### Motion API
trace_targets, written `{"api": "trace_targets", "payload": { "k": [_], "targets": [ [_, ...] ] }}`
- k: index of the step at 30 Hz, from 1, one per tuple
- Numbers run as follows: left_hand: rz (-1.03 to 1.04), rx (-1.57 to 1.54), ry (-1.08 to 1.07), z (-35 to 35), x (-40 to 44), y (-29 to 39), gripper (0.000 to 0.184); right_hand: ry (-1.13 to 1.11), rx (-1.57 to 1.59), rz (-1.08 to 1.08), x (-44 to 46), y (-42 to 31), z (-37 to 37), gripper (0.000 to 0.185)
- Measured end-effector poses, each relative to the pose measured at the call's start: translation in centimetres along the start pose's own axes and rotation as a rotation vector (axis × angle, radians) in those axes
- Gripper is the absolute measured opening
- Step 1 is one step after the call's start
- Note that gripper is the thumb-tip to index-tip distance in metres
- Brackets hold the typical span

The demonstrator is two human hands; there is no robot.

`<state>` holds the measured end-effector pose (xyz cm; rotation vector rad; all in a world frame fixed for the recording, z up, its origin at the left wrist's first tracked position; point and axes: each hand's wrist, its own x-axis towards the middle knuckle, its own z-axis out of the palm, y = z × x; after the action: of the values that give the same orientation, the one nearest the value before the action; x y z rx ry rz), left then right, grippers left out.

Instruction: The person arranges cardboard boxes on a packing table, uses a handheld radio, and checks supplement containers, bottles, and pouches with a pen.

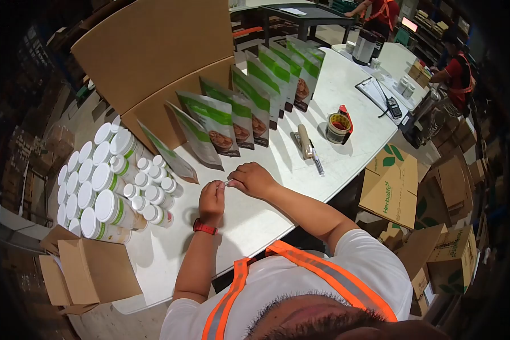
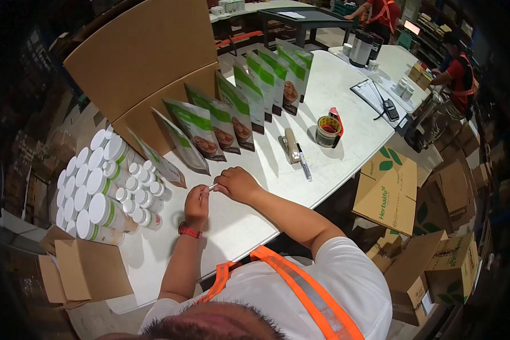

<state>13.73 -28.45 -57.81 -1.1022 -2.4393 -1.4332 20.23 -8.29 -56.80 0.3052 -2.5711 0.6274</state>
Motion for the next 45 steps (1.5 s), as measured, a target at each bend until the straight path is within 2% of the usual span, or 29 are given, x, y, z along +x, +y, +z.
{"api": "trace_targets", "payload": {
  "k": [8, 15, 19, 21, 23, 25, 27, 35, 42, 45],
  "targets": [
    [-0.075, -0.128, -0.023, -0.1, -0.2, -0.6, 0.026, 0.019, 0.068, -0.002, 0.1, 0.6, -0.5, 0.030],
    [0.069, 0.040, 0.019, 0.0, -0.3, 0.5, 0.016, 0.015, 0.108, -0.046, 0.0, 0.9, -0.7, 0.031],
    [0.074, 0.138, 0.000, -0.6, -0.4, 0.8, 0.015, 0.033, 0.136, -0.072, 0.4, 0.9, -1.3, 0.024],
    [0.023, 0.096, 0.090, -0.6, -0.4, 0.6, 0.017, 0.127, 0.094, -0.070, 0.7, 1.2, -1.4, 0.022],
    [-0.049, 0.041, 0.184, -0.9, -0.5, 0.7, 0.018, 0.210, 0.021, 0.105, 0.3, 2.9, -0.4, 0.022],
    [-0.054, 0.042, 0.210, -1.7, -0.5, 0.8, 0.019, 0.290, 0.369, 0.379, -0.3, 4.4, 0.8, 0.023],
    [-0.063, -0.009, 0.195, -2.1, -0.7, 0.9, 0.019, 0.183, 0.880, 0.516, -0.7, 5.9, 0.3, 0.027],
    [-0.110, -0.030, 0.024, -2.3, -0.8, 1.7, 0.023, 0.052, 0.954, 0.484, -1.5, 6.6, -0.4, 0.015],
    [-0.067, 0.006, 0.045, -2.1, -0.7, 1.5, 0.021, -0.027, 0.895, 0.514, -1.5, 7.7, -0.7, 0.016],
    [0.011, 0.054, 0.045, -2.2, -0.8, 2.0, 0.021, -0.005, 0.969, 0.509, -1.5, 8.3, -0.8, 0.019]
  ]
}}
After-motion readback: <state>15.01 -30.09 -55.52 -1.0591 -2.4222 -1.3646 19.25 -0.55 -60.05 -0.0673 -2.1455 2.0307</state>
